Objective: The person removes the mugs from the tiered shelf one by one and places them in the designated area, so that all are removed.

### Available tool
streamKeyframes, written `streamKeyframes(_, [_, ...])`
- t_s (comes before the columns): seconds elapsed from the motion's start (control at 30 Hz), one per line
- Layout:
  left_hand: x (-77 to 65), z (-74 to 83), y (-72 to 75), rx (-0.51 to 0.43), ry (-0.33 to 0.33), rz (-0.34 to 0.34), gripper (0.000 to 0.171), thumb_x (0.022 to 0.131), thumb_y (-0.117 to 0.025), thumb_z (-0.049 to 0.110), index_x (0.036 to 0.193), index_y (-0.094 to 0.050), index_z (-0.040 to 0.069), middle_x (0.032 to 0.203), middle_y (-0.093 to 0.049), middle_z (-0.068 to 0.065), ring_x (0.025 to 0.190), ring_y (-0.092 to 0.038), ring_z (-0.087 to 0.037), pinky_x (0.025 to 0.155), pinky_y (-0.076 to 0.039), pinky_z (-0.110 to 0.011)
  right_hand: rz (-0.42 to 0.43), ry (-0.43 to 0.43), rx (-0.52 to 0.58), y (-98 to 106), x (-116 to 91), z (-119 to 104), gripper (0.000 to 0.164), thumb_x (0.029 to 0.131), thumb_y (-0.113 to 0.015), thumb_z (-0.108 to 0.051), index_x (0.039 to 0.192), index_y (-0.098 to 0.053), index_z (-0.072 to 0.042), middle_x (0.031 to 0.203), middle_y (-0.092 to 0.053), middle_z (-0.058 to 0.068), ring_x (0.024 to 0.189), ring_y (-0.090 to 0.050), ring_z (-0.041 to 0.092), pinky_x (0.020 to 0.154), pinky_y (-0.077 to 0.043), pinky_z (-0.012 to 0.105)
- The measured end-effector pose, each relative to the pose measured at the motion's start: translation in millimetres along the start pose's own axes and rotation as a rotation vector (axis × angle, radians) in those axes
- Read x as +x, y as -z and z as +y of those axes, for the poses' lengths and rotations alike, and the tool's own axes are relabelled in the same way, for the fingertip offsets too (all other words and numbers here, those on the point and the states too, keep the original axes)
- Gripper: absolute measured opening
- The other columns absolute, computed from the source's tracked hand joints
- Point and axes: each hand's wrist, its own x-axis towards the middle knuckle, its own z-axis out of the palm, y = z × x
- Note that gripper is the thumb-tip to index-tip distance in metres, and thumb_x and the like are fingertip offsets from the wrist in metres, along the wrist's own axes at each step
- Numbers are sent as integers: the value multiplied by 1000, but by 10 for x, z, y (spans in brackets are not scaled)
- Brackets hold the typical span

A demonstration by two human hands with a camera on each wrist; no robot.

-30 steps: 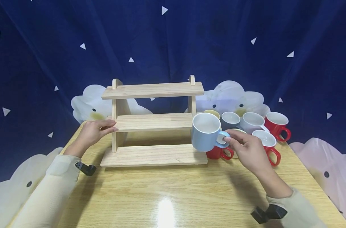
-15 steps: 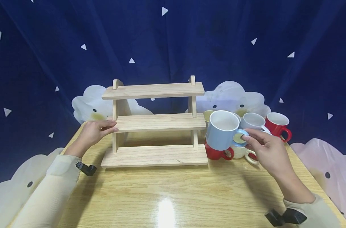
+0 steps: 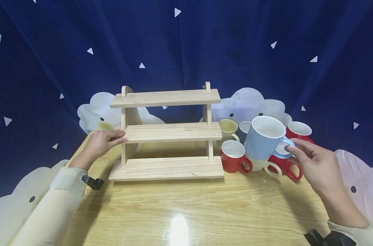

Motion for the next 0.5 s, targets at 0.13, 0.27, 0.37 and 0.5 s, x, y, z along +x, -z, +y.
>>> streamKeyframes(0.13, [6, 0, -5, 1, 3, -5, 40, 84, -77, 36, 112, -74, 8, 110, -71, -10, 112, -63, -34, 95, -49, -51, 50, -4, 18, 97, 16, 78, 25, 97, -62, -14, 121, -65, -7, 92, -66, -27, 78, -66, -7, 70, -51, 7])
streamKeyframes(0.27, [11, -3, -8, 6, -18, 8, 38, 84, -78, 34, 111, -75, 7, 109, -71, -11, 110, -64, -34, 92, -50, -52, 99, 26, 53, 163, 44, 175, 20, 98, -58, -8, 116, -65, -12, 94, -65, -26, 80, -65, -9, 67, -52, 9])
streamKeyframes(0.37, [13, -4, -9, 12, -31, 20, 37, 83, -79, 32, 110, -75, 7, 108, -72, -11, 109, -64, -34, 91, -50, -52, 111, 54, 142, 222, 53, 252, 21, 98, -56, -4, 110, -67, -17, 93, -67, -23, 82, -64, -10, 67, -52, 9])
streamKeyframes(0.5, [19, -1, -7, 10, -33, 22, 38, 82, -79, 32, 111, -75, 7, 109, -72, -10, 110, -64, -34, 92, -50, -51, 110, 100, 351, 305, 60, 356, 28, 97, -54, 4, 100, -72, -18, 89, -71, -16, 80, -66, -7, 65, -52, 10])
